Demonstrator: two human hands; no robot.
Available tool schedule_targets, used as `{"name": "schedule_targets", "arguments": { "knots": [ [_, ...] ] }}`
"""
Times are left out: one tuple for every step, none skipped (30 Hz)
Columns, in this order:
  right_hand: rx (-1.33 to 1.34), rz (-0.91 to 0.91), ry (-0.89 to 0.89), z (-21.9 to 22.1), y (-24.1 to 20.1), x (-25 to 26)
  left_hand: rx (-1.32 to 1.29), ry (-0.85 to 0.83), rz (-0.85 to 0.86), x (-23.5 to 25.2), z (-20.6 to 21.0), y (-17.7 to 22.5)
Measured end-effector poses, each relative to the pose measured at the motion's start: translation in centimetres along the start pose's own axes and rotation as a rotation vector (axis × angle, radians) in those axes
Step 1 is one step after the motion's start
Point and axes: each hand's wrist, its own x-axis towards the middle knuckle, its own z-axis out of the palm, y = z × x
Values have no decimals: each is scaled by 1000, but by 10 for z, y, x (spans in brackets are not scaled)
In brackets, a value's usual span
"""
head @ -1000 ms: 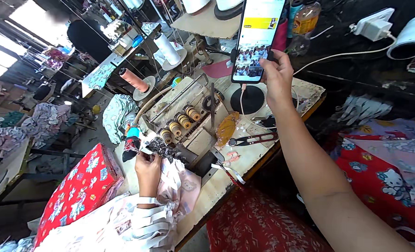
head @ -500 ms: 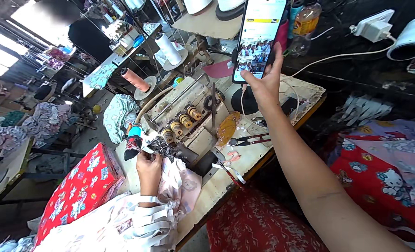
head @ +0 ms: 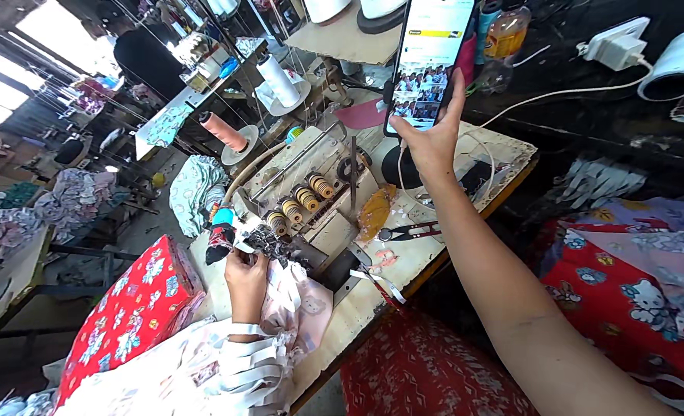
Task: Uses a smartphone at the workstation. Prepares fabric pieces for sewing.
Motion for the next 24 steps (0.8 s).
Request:
{"name": "schedule_targets", "arguments": {
  "knots": [
    [-1, -3, -5, 0, 0, 0, -1, 3, 3, 0, 0, 0],
    [1, -8, -5, 0, 0, 0, -4, 2, 3, 0, 0, 0],
    [-1, -11, -5, 0, 1, 1, -5, 2, 0, 0, 0, 1],
    [-2, -8, -6, 0, 1, 1, -4, 1, -3, 0, 0, 1],
    [0, -4, -4, 0, 1, 1, -4, 0, -5, 0, 0, 1],
    [5, -1, 1, 0, 1, 1, -8, 2, -5, 0, 0, 2],
    [7, -1, 0, 0, 1, 1, -15, 3, -6, 0, 0, 2],
    [5, -4, -3, -1, 1, 0, -21, 3, -7, 0, 0, 1],
    [3, -7, -8, -1, 1, 0, -23, 3, -6, 0, 0, 1],
    [1, -9, -11, -1, 1, 0, -26, 3, -4, 0, 0, 1],
    [2, -9, -12, -1, 1, 0, -28, 2, -5, 0, 0, 1],
    [13, -10, -6, -1, 1, 0, -29, 2, -7, 0, 0, 1],
    [26, -9, -8, -1, 1, 0, -29, 4, -6, 0, 0, 1],
    [36, -8, -10, -1, 1, -1, -31, 4, -5, 0, 0, 0],
    [41, -8, -11, -1, 0, -1, -32, 5, -3, 0, 0, 1],
    [44, -5, -17, -2, -1, -2, -35, 7, 0, 0, 1, 1],
    [46, -1, -20, -2, -2, -2, -37, 5, 2, 0, 1, 0],
    [51, -2, -10, -2, -2, -2, -37, 6, 2, 0, 1, 0],
    [51, 0, -6, -1, -2, -2, -34, 8, 2, 0, 1, 0],
    [50, 3, 0, 0, -1, -2, -30, 8, 0, 0, 1, 0],
    [48, 2, 10, 1, 0, -1, -29, 7, -2, 0, 1, 1],
    [44, 0, 17, 2, 1, -1, -29, 6, -1, 0, 1, 1],
    [40, -6, 21, 2, 1, 0, -30, 4, 2, 0, 1, 1],
    [37, -8, 23, 2, 1, 0, -27, 4, 6, 0, 1, 0]
  ]
}}
